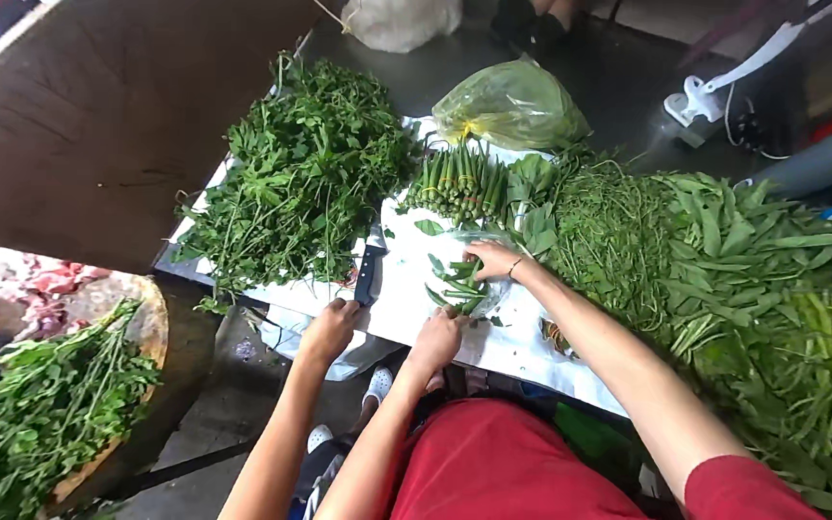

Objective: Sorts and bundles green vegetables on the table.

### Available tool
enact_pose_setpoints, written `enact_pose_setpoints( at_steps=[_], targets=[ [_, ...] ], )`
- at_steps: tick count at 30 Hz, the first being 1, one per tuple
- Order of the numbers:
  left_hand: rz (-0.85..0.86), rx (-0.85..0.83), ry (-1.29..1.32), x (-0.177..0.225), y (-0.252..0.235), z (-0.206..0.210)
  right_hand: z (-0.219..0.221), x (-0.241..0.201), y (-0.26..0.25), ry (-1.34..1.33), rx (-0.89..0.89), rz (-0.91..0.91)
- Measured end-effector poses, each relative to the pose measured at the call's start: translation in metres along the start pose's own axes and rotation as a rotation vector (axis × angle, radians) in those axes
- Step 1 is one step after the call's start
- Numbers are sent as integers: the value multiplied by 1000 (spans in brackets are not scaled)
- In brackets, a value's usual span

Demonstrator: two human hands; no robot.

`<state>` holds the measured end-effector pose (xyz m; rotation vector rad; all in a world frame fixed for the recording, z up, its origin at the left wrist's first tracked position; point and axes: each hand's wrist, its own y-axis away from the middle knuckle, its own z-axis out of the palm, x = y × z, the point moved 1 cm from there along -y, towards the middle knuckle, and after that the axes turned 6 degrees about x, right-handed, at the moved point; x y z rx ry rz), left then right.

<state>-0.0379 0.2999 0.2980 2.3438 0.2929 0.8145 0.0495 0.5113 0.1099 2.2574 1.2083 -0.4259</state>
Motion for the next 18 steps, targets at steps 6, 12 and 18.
enact_pose_setpoints(
  at_steps=[6,12,18],
  targets=[
    [-18,-81,-59,10,17,-9,10,0,15,153,81,16],
    [-186,234,374,43,77,-41,27,2,40,308,322,-307],
    [231,205,-38,-58,-27,75,-5,-20,63,47,496,-53]
  ],
)
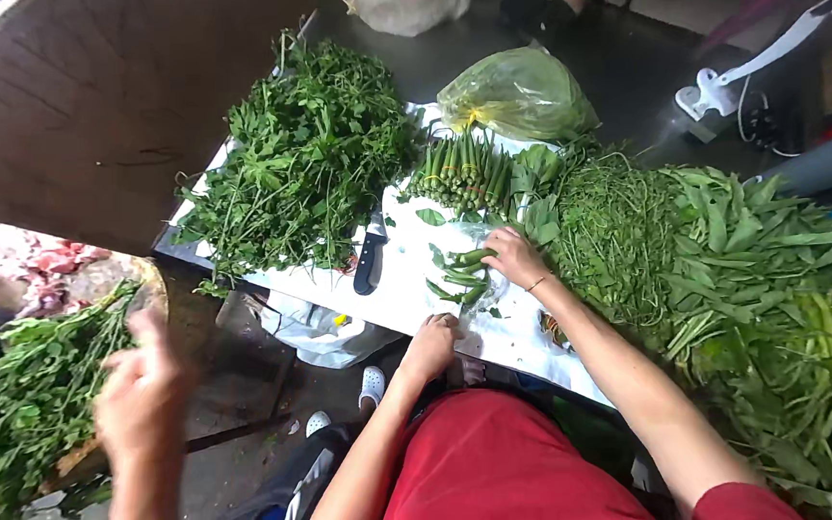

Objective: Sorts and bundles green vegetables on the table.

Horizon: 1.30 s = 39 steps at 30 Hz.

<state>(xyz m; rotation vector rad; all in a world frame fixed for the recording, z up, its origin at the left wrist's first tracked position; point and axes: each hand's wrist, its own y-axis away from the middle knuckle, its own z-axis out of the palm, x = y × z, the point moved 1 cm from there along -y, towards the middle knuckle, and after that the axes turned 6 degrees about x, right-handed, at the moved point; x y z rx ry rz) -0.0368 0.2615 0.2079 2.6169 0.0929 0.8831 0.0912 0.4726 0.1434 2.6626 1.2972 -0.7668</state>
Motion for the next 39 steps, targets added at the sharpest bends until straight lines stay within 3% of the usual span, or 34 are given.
enact_pose_setpoints(
  at_steps=[2,6,12,19,21,25,28,31,33,37,39],
  targets=[
    [118,63,-5,-55,-30,58,1,-17,1,-82,-49,42],
    [-39,86,19,-52,-42,42,19,-52,-2,31,-431,184],
    [-226,263,-48,-62,-76,22,70,-46,4,181,-382,175],
    [-348,285,-2,-75,-81,4,29,-27,-7,-104,-385,348],
    [-256,376,179,-81,-77,9,22,-28,-7,-350,-342,399],
    [-45,459,1126,-70,-61,17,24,-61,5,-996,-447,416],
    [-38,404,1424,-60,-41,25,38,-98,29,-1132,-612,351],
    [40,584,1500,-70,-19,34,28,-99,26,-949,-652,203],
    [74,756,1579,-76,-4,33,26,-76,9,-688,-531,131],
    [-94,861,1625,-75,14,19,54,-12,-31,-122,-244,21],
    [-216,861,1681,-68,13,13,53,2,-48,38,-301,82]
  ],
)
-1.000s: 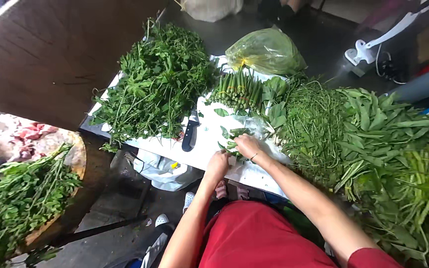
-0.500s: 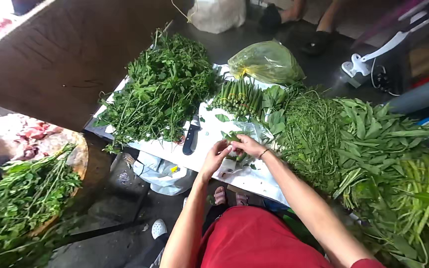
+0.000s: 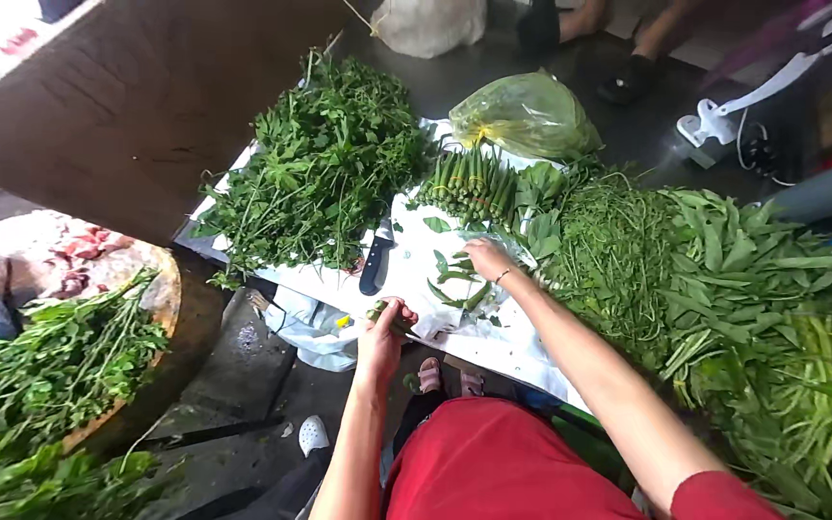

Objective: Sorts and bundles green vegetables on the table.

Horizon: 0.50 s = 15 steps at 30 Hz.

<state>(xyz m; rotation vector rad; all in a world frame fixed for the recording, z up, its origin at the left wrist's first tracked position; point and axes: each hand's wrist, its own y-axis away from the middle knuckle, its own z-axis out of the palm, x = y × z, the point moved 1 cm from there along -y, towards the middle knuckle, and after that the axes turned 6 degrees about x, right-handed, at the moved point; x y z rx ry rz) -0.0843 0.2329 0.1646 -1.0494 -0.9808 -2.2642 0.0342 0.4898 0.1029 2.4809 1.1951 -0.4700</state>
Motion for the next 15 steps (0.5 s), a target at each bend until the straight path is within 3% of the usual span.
enact_pose_setpoints(
  at_steps=[4,7,9,12,15],
  targets=[
    [-185,69,98,1,5,12,-2,8,-19,92,-81,149],
    [-205,-8,107,-5,9,12,-7,3,-8,56,19,121],
    [-184,-56,81,-7,8,10,-16,-11,16,-88,161,40],
    [-161,-97,65,-14,5,10,-38,-60,70,-445,158,34],
    [-144,-131,75,-24,2,16,-18,-106,106,-807,138,39]
  ],
)
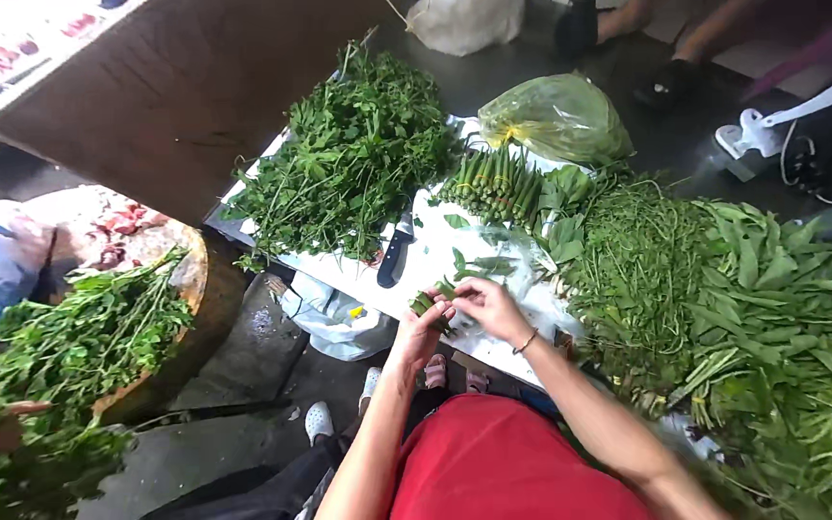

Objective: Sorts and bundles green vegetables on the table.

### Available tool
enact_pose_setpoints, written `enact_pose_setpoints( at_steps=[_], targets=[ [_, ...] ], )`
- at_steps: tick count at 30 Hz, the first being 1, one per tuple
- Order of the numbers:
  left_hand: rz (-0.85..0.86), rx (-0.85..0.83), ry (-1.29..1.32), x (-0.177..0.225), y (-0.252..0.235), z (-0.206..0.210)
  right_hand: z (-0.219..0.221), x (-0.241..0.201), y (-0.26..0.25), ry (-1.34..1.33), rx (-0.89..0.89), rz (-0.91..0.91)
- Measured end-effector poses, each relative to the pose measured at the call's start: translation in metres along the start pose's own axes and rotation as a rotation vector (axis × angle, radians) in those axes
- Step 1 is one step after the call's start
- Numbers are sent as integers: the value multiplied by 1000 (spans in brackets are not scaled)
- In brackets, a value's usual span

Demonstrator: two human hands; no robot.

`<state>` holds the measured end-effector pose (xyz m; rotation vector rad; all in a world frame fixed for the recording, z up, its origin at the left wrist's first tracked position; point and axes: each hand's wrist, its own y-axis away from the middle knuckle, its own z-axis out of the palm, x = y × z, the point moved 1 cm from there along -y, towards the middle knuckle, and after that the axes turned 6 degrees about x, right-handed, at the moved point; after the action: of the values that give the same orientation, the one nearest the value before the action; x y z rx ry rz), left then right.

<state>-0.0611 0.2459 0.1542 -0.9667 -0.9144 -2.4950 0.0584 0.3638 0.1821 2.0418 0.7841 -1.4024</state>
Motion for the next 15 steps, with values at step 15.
enact_pose_setpoints(
  at_steps=[15],
  targets=[
    [78,89,-54,15,1,-8,-53,82,-52,701,-328,-45]
  ],
)
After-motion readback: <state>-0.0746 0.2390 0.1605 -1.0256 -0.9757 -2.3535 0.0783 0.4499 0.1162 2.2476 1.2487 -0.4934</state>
